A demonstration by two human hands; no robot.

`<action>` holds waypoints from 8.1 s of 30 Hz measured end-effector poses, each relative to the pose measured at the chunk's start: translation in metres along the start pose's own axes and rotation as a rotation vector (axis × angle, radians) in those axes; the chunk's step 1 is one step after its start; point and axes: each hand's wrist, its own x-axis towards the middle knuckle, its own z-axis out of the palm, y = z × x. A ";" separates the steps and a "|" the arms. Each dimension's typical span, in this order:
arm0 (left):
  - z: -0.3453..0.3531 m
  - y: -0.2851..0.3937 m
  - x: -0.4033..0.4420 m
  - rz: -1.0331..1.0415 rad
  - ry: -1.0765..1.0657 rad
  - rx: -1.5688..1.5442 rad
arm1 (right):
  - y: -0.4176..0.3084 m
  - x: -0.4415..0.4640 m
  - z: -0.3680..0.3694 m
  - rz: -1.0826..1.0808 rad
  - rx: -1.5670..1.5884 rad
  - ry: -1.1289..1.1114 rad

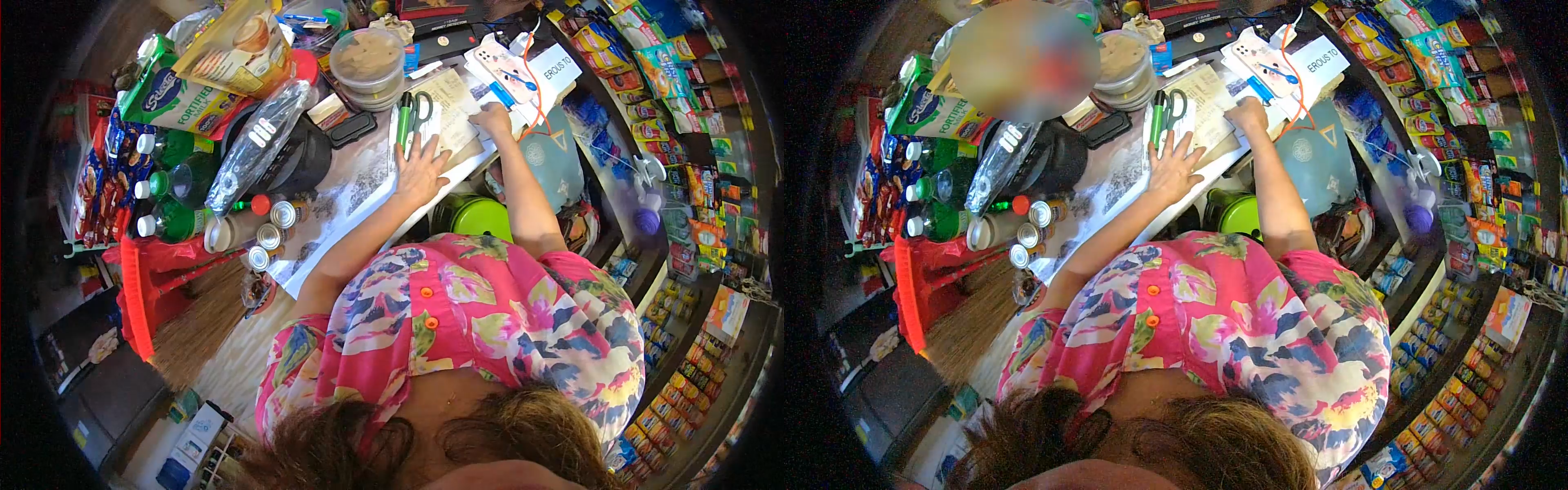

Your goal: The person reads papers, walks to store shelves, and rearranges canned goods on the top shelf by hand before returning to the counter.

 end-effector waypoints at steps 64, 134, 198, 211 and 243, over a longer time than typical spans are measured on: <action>-0.223 0.059 -0.333 -0.643 0.777 -1.443 | -0.239 -0.315 -0.115 -1.282 0.417 -0.781; -0.222 0.054 -0.281 -0.441 1.089 -1.204 | -0.189 -0.295 -0.079 -0.806 1.030 -0.991; -0.227 0.030 -0.288 -0.459 0.881 -1.284 | -0.185 -0.286 -0.066 -0.739 0.980 -1.028; -0.227 0.035 -0.284 -0.460 0.920 -1.282 | -0.184 -0.285 -0.069 -0.728 0.966 -1.050; -0.231 0.040 -0.288 -0.470 0.893 -1.248 | -0.183 -0.286 -0.071 -0.757 0.934 -1.061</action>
